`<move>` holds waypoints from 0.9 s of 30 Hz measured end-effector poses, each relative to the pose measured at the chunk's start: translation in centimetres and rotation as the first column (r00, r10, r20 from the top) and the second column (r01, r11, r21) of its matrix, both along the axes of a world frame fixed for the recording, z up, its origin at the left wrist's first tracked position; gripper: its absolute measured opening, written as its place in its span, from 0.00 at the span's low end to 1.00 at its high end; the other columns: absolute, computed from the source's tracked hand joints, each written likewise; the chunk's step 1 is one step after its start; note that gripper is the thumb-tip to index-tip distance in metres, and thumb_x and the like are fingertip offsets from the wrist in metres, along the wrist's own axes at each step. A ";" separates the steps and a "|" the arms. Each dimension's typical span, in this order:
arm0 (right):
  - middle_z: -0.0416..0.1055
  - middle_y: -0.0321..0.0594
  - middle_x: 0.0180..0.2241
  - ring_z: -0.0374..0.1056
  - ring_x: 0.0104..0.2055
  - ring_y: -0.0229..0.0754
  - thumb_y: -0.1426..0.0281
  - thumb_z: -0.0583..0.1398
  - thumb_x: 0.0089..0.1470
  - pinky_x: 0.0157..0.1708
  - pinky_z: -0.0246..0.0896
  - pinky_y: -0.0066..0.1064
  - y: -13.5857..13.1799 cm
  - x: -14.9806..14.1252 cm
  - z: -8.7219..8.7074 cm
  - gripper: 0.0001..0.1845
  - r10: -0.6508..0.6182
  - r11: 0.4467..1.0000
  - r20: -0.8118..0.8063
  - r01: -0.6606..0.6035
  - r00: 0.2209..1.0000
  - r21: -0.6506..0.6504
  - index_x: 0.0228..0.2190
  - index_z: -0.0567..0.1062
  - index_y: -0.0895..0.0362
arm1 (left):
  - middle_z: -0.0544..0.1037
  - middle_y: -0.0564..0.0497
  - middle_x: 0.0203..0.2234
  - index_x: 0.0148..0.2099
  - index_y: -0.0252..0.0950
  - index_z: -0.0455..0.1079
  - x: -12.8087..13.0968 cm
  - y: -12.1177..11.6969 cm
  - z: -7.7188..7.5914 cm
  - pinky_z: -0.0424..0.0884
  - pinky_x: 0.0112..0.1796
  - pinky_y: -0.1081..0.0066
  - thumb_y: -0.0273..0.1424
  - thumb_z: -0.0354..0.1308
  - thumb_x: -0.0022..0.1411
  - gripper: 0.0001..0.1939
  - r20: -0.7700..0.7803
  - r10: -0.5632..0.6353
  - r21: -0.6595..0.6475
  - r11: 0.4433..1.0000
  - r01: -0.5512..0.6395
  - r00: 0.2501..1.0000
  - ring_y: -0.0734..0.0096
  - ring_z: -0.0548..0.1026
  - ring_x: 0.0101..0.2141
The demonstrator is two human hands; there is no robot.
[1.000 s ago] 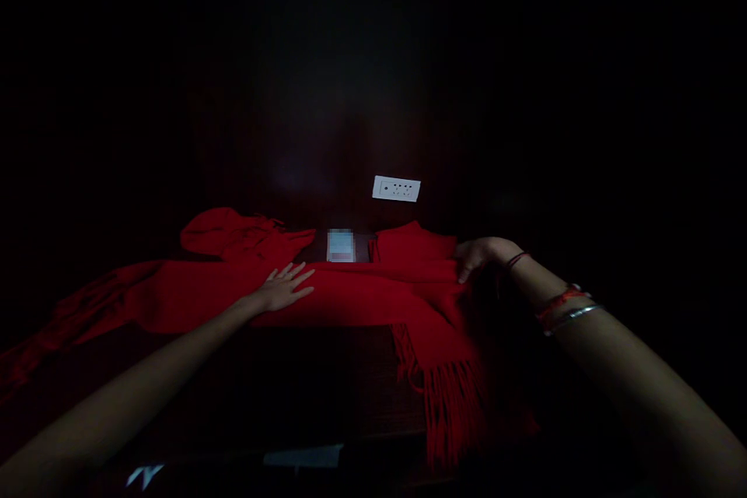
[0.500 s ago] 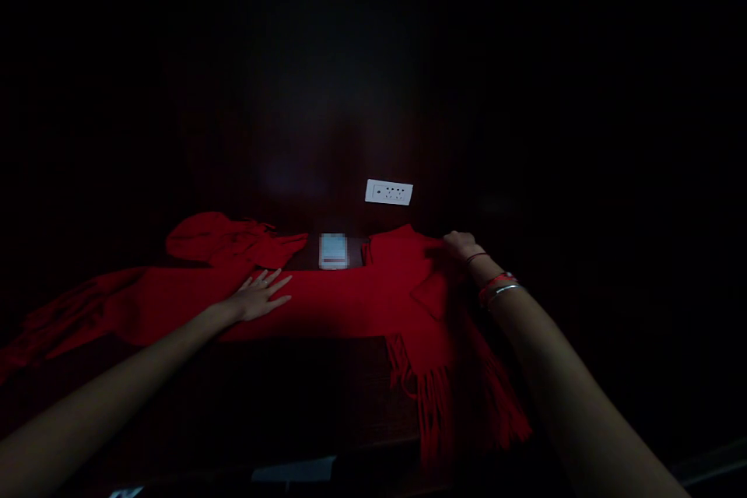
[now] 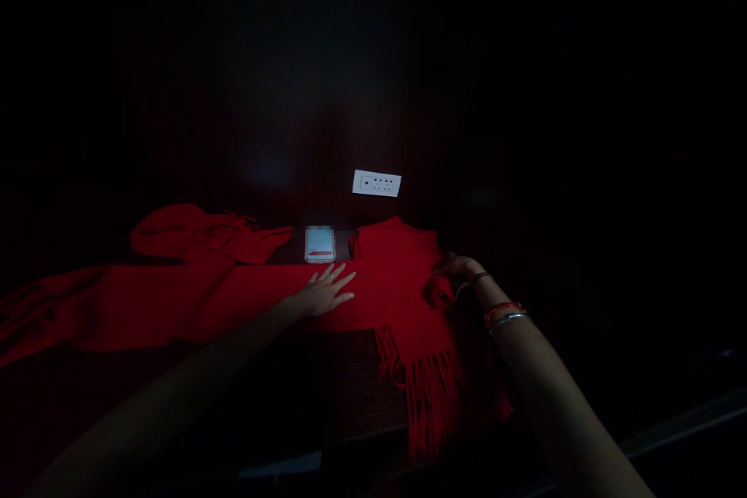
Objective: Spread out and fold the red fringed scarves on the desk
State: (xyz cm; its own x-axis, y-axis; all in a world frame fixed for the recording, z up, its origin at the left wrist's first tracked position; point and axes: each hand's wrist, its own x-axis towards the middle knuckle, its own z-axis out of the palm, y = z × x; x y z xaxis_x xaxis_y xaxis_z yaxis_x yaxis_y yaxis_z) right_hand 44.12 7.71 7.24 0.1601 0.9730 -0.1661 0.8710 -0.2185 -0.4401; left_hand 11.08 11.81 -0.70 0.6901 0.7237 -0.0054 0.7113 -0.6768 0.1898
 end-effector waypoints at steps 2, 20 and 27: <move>0.70 0.48 0.36 0.66 0.37 0.48 0.71 0.58 0.40 0.34 0.63 0.33 -0.7 -0.1 0.0 0.18 -0.069 0.996 -0.088 0.073 0.994 0.042 0.37 0.69 0.62 | 0.39 0.47 0.58 0.60 0.45 0.39 0.9 0.0 -0.7 0.42 0.49 0.47 0.49 0.35 0.58 0.30 -0.022 0.017 -0.024 1.000 -0.017 1.000 0.51 0.38 0.56; 0.64 0.46 0.44 0.60 0.45 0.45 0.70 0.65 0.34 0.41 0.57 0.28 -0.6 -7.5 -0.5 0.36 0.020 1.000 -0.097 -0.018 0.995 0.026 0.47 0.61 0.60 | 0.41 0.46 0.58 0.59 0.35 0.46 5.2 -0.3 -0.1 0.47 0.51 0.56 0.43 0.34 0.60 0.28 0.128 -0.042 0.112 0.993 0.028 0.991 0.59 0.40 0.57; 0.70 0.45 0.35 0.65 0.36 0.42 0.64 0.61 0.39 0.29 0.57 0.24 -0.9 -11.5 -0.4 0.18 0.258 0.965 0.282 -0.257 0.924 -0.042 0.35 0.71 0.61 | 0.42 0.43 0.58 0.60 0.28 0.40 5.2 0.1 -1.3 0.50 0.51 0.63 0.41 0.38 0.59 0.31 0.238 -0.031 0.109 0.994 0.005 0.971 0.62 0.43 0.56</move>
